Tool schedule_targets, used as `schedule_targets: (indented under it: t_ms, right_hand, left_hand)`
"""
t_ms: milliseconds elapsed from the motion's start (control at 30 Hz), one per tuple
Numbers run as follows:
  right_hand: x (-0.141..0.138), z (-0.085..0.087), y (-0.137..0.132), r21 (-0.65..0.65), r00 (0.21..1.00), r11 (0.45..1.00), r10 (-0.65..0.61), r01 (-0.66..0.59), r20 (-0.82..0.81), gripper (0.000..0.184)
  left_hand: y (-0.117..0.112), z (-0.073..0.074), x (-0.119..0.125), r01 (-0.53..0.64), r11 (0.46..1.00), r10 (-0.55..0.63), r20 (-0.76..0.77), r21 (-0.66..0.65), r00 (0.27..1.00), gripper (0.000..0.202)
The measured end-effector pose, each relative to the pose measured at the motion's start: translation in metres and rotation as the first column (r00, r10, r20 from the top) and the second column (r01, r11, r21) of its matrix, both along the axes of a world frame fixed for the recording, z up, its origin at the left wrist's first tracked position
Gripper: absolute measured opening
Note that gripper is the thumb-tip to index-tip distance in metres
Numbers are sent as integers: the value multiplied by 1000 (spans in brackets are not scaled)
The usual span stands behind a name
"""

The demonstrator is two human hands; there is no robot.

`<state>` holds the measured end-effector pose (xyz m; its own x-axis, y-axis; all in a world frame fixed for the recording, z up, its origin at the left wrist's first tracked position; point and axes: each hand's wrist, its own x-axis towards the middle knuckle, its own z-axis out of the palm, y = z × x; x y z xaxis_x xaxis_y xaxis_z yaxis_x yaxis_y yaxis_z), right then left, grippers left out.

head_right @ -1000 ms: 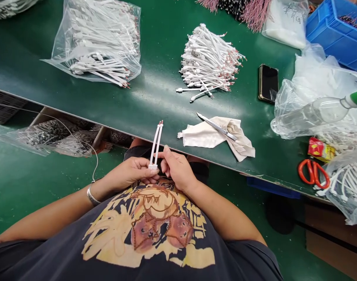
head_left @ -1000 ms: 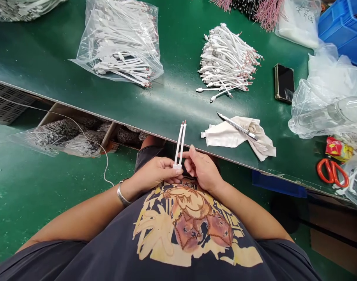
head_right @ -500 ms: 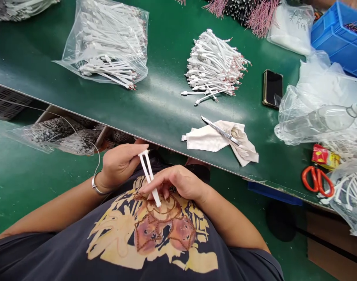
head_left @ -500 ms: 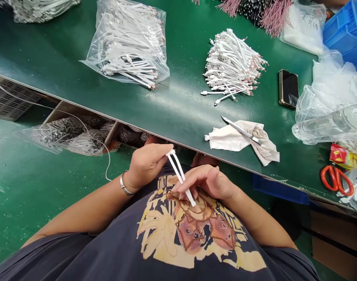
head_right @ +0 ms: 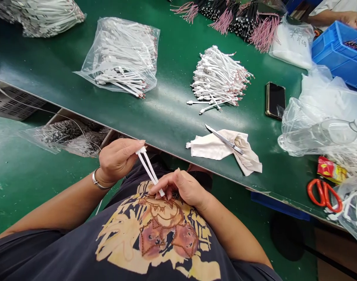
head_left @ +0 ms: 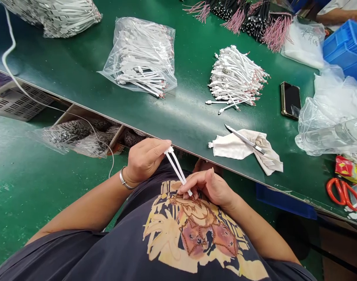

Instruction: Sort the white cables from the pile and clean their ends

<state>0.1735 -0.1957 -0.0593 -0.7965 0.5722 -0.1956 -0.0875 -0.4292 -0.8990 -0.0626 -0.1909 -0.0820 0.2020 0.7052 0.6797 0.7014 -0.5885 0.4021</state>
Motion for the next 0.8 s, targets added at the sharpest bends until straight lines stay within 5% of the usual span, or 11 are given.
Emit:
schedule_targets:
  t_ms: [267, 400, 600, 800]
  right_hand:
    - [1, -6, -1, -4, 999, 999, -45, 45, -15, 71]
    - [-1, -9, -1, -111, 992, 989, -105, 96, -72, 65]
    - [-5, -16, -3, -168, 992, 982, -103, 89, -77, 63]
    - [-8, -20, -6, -225, 992, 970, -111, 96, -57, 59]
  left_hand:
    - [10, 7, -12, 17, 993, -1, -140, 115, 990, 42]
    - [28, 17, -46, -136, 983, 165, -258, 127, 952, 36]
    - [73, 43, -103, -562, 825, 523, -464, 64, 715, 25]
    - [115, 60, -117, -736, 676, 555, -673, 22, 489, 35]
